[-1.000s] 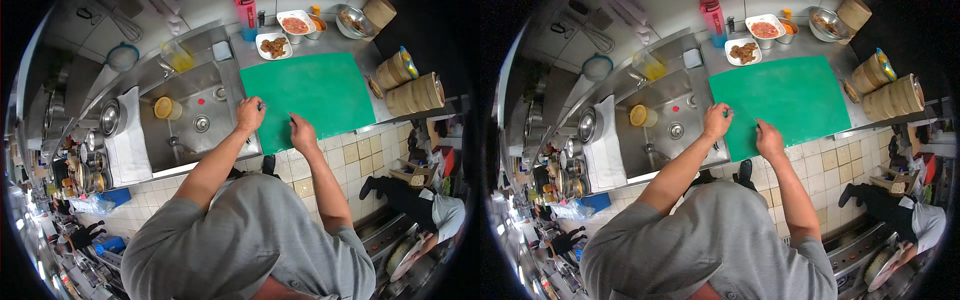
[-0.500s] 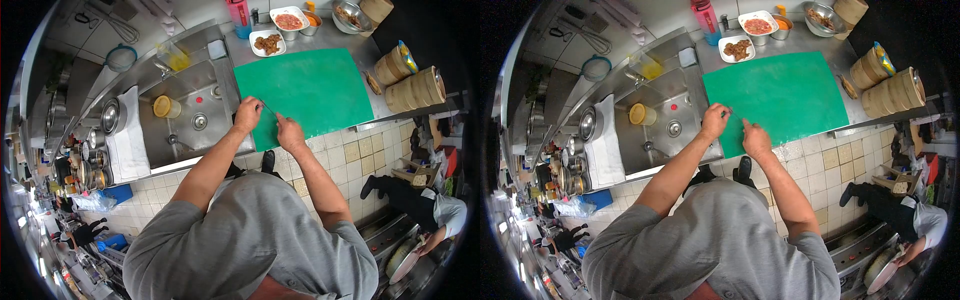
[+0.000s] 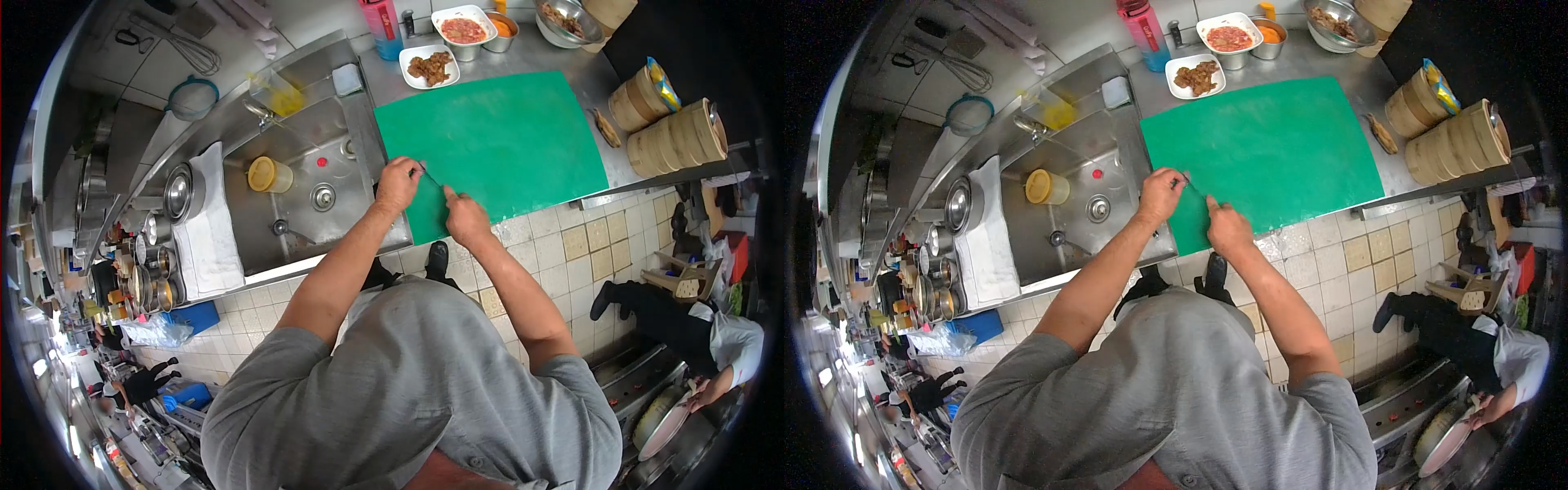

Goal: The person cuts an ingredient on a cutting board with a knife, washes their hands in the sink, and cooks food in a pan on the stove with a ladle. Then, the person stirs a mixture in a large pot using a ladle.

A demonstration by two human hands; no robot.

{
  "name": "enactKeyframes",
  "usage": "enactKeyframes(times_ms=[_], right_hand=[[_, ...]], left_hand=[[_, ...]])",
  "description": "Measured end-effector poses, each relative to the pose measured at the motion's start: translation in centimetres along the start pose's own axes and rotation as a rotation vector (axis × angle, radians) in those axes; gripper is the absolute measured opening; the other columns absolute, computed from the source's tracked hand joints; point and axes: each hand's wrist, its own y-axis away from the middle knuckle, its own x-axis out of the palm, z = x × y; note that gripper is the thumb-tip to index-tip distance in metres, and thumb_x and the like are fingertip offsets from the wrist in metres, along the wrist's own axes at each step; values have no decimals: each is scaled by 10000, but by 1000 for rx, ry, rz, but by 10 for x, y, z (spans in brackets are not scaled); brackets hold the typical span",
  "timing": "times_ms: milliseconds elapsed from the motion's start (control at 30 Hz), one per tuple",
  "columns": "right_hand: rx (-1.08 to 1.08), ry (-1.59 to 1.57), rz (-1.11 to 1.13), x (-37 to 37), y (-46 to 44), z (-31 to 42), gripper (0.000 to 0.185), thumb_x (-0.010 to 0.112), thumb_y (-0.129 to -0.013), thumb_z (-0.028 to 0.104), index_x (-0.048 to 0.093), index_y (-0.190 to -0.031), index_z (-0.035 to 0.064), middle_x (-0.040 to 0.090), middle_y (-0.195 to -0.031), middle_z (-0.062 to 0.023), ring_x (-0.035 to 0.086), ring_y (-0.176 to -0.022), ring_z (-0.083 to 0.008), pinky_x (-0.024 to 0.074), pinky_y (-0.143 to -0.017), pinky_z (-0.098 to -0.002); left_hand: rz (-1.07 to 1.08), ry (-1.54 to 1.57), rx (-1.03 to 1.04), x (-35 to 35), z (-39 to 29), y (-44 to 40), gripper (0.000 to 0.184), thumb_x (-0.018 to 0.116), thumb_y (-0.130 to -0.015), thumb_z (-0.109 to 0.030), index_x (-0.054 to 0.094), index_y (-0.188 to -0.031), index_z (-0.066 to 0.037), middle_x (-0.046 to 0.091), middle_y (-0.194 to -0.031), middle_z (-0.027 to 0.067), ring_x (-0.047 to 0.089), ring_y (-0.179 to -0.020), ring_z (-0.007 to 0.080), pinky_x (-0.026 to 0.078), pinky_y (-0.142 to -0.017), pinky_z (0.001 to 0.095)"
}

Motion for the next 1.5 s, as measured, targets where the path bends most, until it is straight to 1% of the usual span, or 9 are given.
enactKeyframes(times_ms=[233, 300, 400, 533, 733, 900, 1067, 1333, 1500], right_hand=[[49, -6, 31, 6, -6, -7, 527, 524, -869, 37, 532, -1396, 46, 654, -1158, -256, 668, -1006, -431, 541, -894, -483], [-150, -393, -128, 21, -15, -26, 408, 538, -932, 67, 604, -1334, 51, 684, -1056, -252, 670, -958, -414, 540, -849, -461], [-28, -627, -39, 13, -9, -32, 373, 552, -952, 79, 619, -1317, 39, 683, -1059, -269, 667, -945, -415, 532, -863, -441], [-131, -549, -252, -11, -5, -30, 354, 554, -939, 82, 628, -1278, 11, 673, -1124, -268, 649, -1026, -449, 516, -916, -464], [-55, -9, -491, -19, -28, -52, 339, 611, -878, 105, 681, -1208, 70, 648, -927, -172, 630, -899, -364, 503, -803, -472], [-122, 99, -672, -24, -26, -27, 260, 680, -823, 114, 705, -1081, 102, 640, -993, -114, 593, -977, -302, 433, -839, -453], [-163, -39, -548, -4, -38, -3, 205, 700, -806, 103, 698, -1012, 97, 646, -937, -120, 615, -941, -322, 456, -814, -457], [-249, -175, -537, 7, -42, 16, 191, 696, -805, 47, 685, -995, 53, 629, -875, -180, 630, -793, -385, 509, -723, -478], [-16, -516, -381, 20, -25, 1, 202, 668, -866, 72, 674, -1066, 45, 671, -990, -166, 668, -875, -315, 547, -740, -404]], left_hand=[[-22, -20, 89, 1, 6, 1, 99, 743, -798, -19, 667, -860, -28, 670, -943, 124, 680, -819, 279, 566, -703, 362], [-3, 0, 53, 0, 5, 4, 108, 732, -789, -6, 641, -845, -24, 659, -938, 138, 666, -860, 312, 552, -745, 391], [20, 74, -16, -2, 5, 6, 133, 716, -783, 13, 609, -855, -17, 643, -939, 149, 653, -909, 333, 543, -798, 415], [46, 94, -147, -7, -7, 5, 245, 712, -787, 20, 611, -1006, -20, 620, -1033, 146, 654, -930, 313, 557, -837, 401], [169, -33, 0, -15, -5, 3, 484, 748, -780, -14, 594, -1237, -51, 591, -1176, 161, 660, -968, 284, 569, -831, 362], [175, 38, -29, -21, -9, 4, 468, 755, -771, -20, 610, -1215, -43, 592, -1182, 152, 654, -1009, 294, 572, -833, 371], [170, 47, -22, -21, -8, 6, 452, 771, -752, -37, 632, -1181, -35, 600, -1167, 161, 643, -1034, 328, 561, -853, 395], [278, -126, 39, -17, 0, -2, 195, 722, -751, -49, 654, -924, 12, 598, -1026, 183, 604, -998, 377, 518, -871, 444], [332, -65, 28, -25, -3, -9, 207, 719, -737, -53, 632, -915, 3, 604, -951, 170, 616, -926, 370, 523, -824, 443]])
